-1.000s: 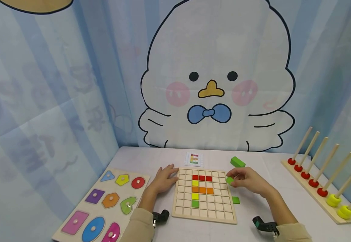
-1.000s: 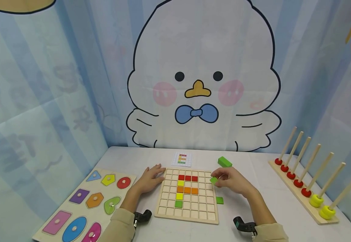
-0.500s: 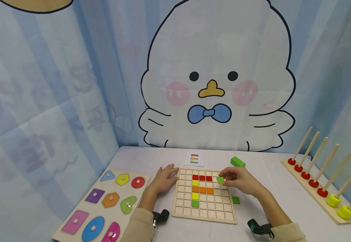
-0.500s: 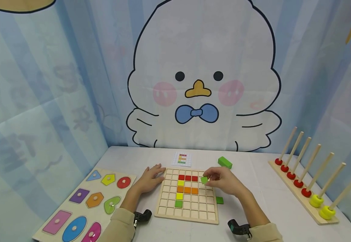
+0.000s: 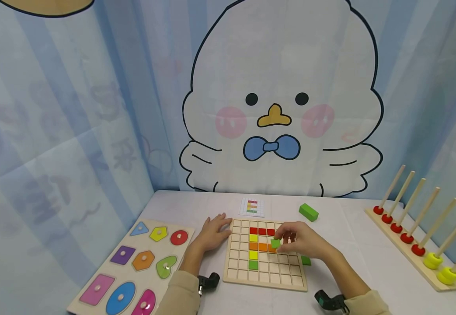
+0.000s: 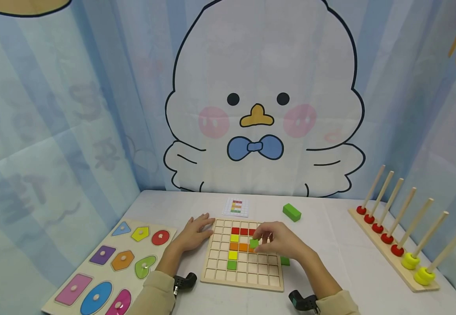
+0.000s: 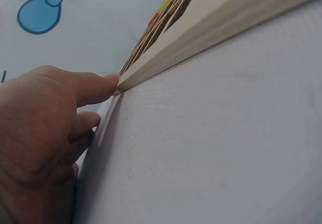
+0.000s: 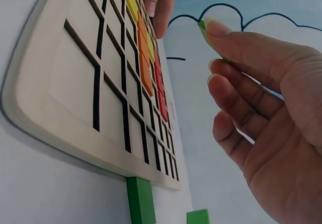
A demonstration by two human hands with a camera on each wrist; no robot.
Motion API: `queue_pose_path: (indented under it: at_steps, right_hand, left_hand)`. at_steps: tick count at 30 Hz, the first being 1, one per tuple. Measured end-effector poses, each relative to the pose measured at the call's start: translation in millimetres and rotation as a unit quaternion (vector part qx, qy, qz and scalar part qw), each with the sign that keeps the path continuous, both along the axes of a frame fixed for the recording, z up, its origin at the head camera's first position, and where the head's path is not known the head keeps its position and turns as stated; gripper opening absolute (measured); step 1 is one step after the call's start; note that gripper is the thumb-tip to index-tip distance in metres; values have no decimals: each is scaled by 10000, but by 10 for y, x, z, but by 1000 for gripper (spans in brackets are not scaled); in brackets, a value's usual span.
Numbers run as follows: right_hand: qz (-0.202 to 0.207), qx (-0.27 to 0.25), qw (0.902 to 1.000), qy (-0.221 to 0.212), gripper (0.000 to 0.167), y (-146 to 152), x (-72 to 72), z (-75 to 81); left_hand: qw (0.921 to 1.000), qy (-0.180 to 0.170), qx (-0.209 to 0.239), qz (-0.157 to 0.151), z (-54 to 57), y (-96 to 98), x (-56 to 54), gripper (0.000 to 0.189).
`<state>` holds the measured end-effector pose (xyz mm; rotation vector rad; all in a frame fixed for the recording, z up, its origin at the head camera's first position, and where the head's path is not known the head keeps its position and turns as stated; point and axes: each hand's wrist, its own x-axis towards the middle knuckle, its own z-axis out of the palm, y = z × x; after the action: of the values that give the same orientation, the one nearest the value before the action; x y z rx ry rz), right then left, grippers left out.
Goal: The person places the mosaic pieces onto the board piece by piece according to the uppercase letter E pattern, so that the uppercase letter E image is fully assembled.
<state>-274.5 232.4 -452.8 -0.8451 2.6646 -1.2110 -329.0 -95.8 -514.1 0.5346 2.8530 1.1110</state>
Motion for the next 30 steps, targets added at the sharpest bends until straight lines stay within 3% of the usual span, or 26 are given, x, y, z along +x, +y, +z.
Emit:
queue_pose_path:
  at_steps: [5, 12, 30]
  right_hand:
    - [259, 40, 9996, -69, 24, -64, 4, -41]
    - [427, 192, 9969, -625, 23, -173, 10, -95]
    - [872, 443, 9925, -728, 24, -336, 61, -186]
  left_hand:
    - [10000, 29, -19, -27, -2, 3, -7, 47]
    - [10000, 30, -15, -6, -1, 6, -7, 47]
    - [10000, 75, 16, -18, 2, -1, 0, 47]
